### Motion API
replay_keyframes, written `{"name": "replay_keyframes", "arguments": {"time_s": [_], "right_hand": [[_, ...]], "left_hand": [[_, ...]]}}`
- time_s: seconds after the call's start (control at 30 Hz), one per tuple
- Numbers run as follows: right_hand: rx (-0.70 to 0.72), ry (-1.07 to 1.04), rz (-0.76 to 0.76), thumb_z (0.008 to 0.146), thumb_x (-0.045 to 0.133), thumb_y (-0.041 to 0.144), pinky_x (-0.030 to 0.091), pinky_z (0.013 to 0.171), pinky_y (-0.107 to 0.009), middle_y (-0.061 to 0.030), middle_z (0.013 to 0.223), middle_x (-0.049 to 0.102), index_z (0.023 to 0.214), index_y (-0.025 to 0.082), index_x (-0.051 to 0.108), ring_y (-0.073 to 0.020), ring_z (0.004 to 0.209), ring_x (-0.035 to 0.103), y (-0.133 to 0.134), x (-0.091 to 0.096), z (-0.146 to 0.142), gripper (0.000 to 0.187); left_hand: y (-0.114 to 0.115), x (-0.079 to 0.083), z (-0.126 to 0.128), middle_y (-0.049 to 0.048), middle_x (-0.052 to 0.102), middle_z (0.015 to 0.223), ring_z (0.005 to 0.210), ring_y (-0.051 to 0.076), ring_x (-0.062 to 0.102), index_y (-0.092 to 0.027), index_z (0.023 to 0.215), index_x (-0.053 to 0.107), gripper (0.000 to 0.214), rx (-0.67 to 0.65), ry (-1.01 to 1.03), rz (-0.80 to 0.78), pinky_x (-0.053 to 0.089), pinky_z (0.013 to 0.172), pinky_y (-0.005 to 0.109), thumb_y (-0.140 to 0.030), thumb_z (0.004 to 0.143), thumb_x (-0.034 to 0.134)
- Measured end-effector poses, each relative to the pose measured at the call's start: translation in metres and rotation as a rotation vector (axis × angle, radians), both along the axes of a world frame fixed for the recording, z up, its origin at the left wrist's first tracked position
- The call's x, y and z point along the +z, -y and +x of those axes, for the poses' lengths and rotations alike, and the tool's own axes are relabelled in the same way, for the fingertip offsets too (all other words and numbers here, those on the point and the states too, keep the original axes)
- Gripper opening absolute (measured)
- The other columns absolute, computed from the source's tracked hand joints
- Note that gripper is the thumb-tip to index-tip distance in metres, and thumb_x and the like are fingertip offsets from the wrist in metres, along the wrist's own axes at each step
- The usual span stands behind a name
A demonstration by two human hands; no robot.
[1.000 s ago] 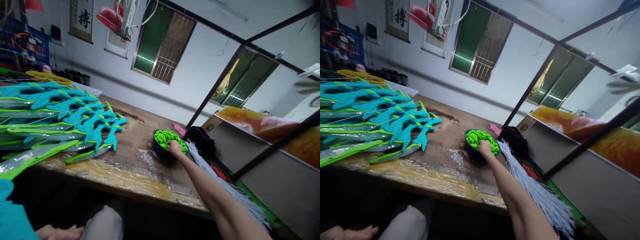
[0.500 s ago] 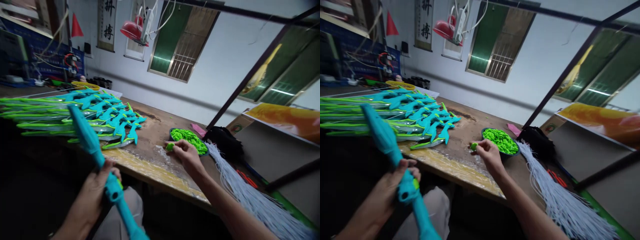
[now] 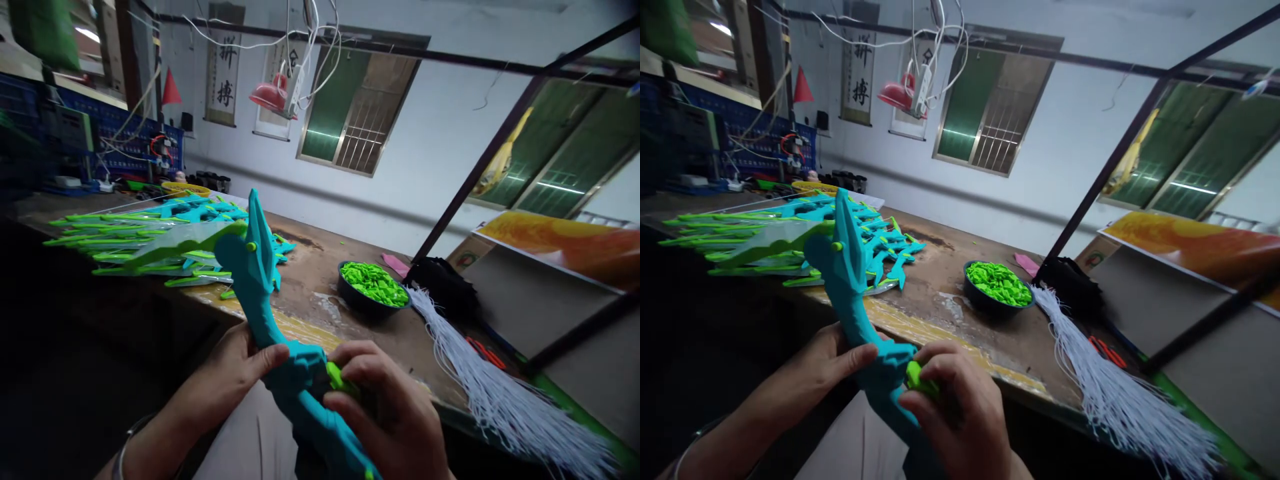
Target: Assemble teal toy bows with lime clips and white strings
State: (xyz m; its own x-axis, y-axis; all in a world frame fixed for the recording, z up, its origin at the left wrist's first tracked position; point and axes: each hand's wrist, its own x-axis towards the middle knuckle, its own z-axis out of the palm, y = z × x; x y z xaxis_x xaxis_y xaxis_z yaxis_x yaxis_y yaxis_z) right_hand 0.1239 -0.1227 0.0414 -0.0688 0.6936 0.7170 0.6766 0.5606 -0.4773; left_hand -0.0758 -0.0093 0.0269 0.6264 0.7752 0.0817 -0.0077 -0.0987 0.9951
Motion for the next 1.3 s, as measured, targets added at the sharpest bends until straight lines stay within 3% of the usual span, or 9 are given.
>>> {"name": "replay_keyframes", "arguments": {"time_s": [0.1, 0.17, 0.33, 0.43, 0.6, 0.8, 1.0, 1.17, 1.3], "right_hand": [[0.064, 0.158, 0.037, 0.098, 0.067, 0.027, 0.055, 0.067, -0.025, -0.005, 0.098, 0.065, 0.099, 0.026, 0.054, -0.016, 0.077, 0.066, 0.003, 0.004, -0.005, 0.012], [0.095, 0.258, 0.051, 0.1, 0.063, 0.025, 0.055, 0.069, -0.025, -0.0057, 0.097, 0.065, 0.097, 0.024, 0.056, -0.0164, 0.08, 0.066, 0.0, 0.004, -0.008, 0.008], [0.112, 0.394, 0.064, 0.101, 0.061, 0.022, 0.056, 0.072, -0.029, -0.0077, 0.098, 0.068, 0.099, 0.02, 0.062, -0.0183, 0.083, 0.066, -0.012, -0.005, -0.013, 0.002], [0.13, 0.426, 0.074, 0.101, 0.06, 0.02, 0.056, 0.072, -0.03, -0.0083, 0.098, 0.069, 0.102, 0.019, 0.063, -0.019, 0.083, 0.066, -0.014, -0.01, -0.013, 0.003], [0.135, 0.518, 0.13, 0.103, 0.049, 0.012, 0.059, 0.078, -0.034, -0.0129, 0.104, 0.073, 0.116, 0.017, 0.063, -0.0223, 0.093, 0.068, -0.012, -0.01, -0.013, 0.02], [0.165, 0.396, 0.076, 0.097, 0.061, 0.01, 0.058, 0.079, -0.035, -0.0064, 0.105, 0.076, 0.101, 0.021, 0.065, -0.0199, 0.087, 0.065, -0.017, -0.01, -0.006, 0.013], [0.188, 0.404, 0.062, 0.1, 0.054, 0.009, 0.058, 0.081, -0.037, -0.0086, 0.108, 0.075, 0.102, 0.021, 0.066, -0.0216, 0.094, 0.065, -0.021, -0.013, -0.006, 0.018], [0.156, 0.407, 0.071, 0.101, 0.052, 0.011, 0.058, 0.079, -0.037, -0.0113, 0.106, 0.072, 0.105, 0.021, 0.067, -0.0229, 0.098, 0.064, -0.021, -0.013, -0.013, 0.019], [0.131, 0.249, -0.066, 0.097, 0.062, 0.017, 0.055, 0.091, -0.042, -0.008, 0.107, 0.069, 0.098, 0.026, 0.068, -0.0245, 0.107, 0.062, -0.019, -0.017, -0.011, 0.01]], "left_hand": [[0.007, -0.003, -0.002, 0.0032, 0.067, 0.085, 0.085, 0.024, 0.06, -0.018, 0.09, 0.069, 0.046, 0.164, -0.067, -0.027, 0.05, 0.079, 0.033, -0.064, 0.086, 0.065], [0.014, -0.005, -0.001, 0.001, 0.064, 0.079, 0.079, 0.021, 0.058, -0.018, 0.087, 0.067, 0.047, 0.194, -0.055, -0.071, 0.049, 0.072, 0.03, -0.065, 0.085, 0.066], [0.026, -0.012, 0.0, 0.0025, 0.069, 0.089, 0.087, 0.021, 0.061, -0.016, 0.097, 0.064, 0.043, 0.065, 0.158, -0.255, 0.051, 0.079, 0.03, -0.058, 0.086, 0.069], [0.027, -0.017, -0.001, 0.0058, 0.072, 0.102, 0.097, 0.023, 0.062, -0.015, 0.104, 0.066, 0.032, -0.036, 0.226, -0.323, 0.05, 0.087, 0.032, -0.041, 0.087, 0.073], [0.023, -0.028, 0.0, 0.0111, 0.074, 0.111, 0.107, 0.028, 0.063, -0.013, 0.112, 0.067, 0.034, -0.125, 0.283, -0.355, 0.048, 0.093, 0.038, -0.026, 0.082, 0.076], [0.021, -0.04, 0.004, 0.0148, 0.073, 0.116, 0.104, 0.028, 0.065, -0.01, 0.119, 0.066, 0.038, -0.152, 0.328, -0.416, 0.048, 0.091, 0.04, -0.025, 0.085, 0.074], [0.024, -0.035, 0.002, 0.0137, 0.074, 0.119, 0.109, 0.03, 0.066, -0.012, 0.12, 0.066, 0.039, -0.131, 0.33, -0.387, 0.049, 0.094, 0.039, -0.024, 0.084, 0.076], [0.032, -0.038, 0.003, 0.0109, 0.072, 0.125, 0.117, 0.029, 0.064, -0.016, 0.123, 0.063, 0.044, -0.008, 0.271, -0.348, 0.049, 0.101, 0.039, -0.029, 0.084, 0.077], [0.042, -0.042, 0.003, 0.0115, 0.066, 0.136, 0.124, 0.03, 0.06, -0.019, 0.128, 0.059, 0.045, 0.079, 0.106, -0.23, 0.048, 0.105, 0.04, -0.037, 0.089, 0.072]]}}
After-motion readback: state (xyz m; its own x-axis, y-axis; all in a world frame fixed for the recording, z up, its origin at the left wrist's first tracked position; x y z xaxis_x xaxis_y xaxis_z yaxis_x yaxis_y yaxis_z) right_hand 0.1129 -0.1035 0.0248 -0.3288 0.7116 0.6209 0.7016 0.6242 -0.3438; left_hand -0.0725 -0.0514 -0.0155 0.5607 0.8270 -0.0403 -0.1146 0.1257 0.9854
